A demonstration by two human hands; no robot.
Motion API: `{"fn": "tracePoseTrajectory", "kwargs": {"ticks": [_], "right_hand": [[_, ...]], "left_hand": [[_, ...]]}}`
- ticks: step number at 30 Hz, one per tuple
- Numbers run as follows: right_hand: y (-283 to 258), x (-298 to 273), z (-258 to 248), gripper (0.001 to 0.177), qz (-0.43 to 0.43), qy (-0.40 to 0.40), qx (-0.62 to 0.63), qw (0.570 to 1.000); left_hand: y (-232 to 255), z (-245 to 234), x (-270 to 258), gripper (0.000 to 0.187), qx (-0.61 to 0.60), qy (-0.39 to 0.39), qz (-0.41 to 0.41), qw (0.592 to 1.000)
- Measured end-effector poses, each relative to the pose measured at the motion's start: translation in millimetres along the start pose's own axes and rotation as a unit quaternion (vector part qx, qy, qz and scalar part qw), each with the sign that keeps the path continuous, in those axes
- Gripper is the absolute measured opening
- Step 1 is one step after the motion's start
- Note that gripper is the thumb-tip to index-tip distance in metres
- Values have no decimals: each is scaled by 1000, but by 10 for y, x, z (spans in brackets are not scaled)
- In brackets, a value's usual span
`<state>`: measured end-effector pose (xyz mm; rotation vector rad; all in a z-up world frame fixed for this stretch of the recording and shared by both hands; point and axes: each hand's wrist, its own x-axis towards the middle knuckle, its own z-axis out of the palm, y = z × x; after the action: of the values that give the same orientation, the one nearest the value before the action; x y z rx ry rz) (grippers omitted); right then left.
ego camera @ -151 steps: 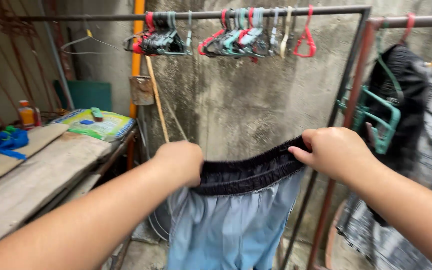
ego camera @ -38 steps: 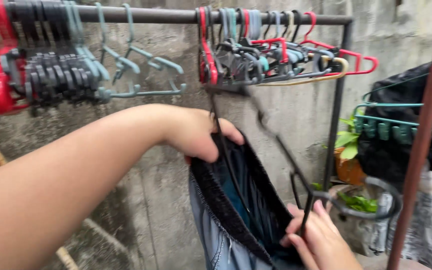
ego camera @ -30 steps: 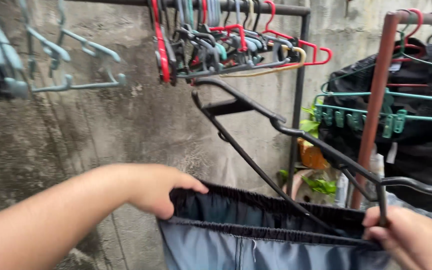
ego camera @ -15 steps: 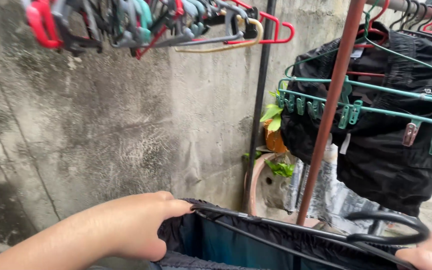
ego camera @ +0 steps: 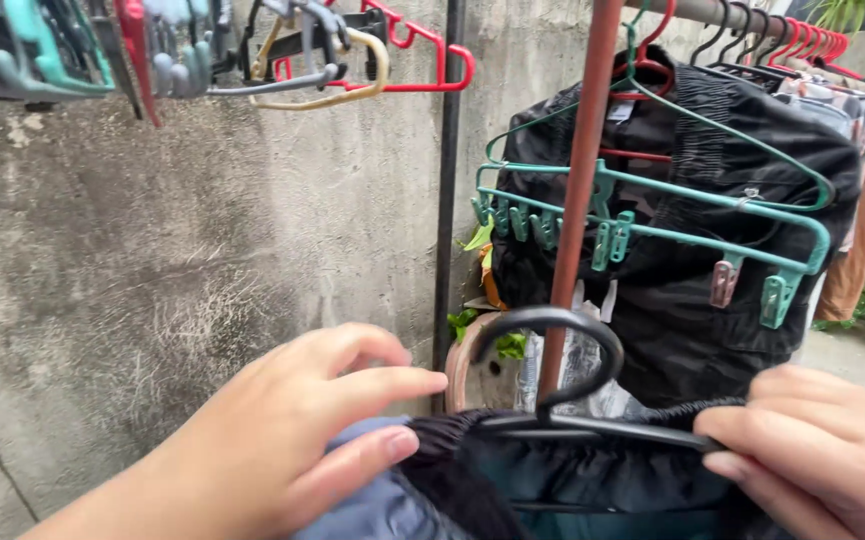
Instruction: Hanging various items of clothing from a laundry basket onto a clothes rack using hangers.
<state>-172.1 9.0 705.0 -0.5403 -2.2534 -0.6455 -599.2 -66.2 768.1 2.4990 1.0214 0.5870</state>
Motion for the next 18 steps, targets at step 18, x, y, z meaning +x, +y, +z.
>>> {"fn": "tracePoseTrajectory", "kwargs": {"ticks": [18], "right_hand": [[3019,-484,-36,80,135,-163,411,887]], "left_hand": [[-218,-338,1202,27,310,302,34,901]]}}
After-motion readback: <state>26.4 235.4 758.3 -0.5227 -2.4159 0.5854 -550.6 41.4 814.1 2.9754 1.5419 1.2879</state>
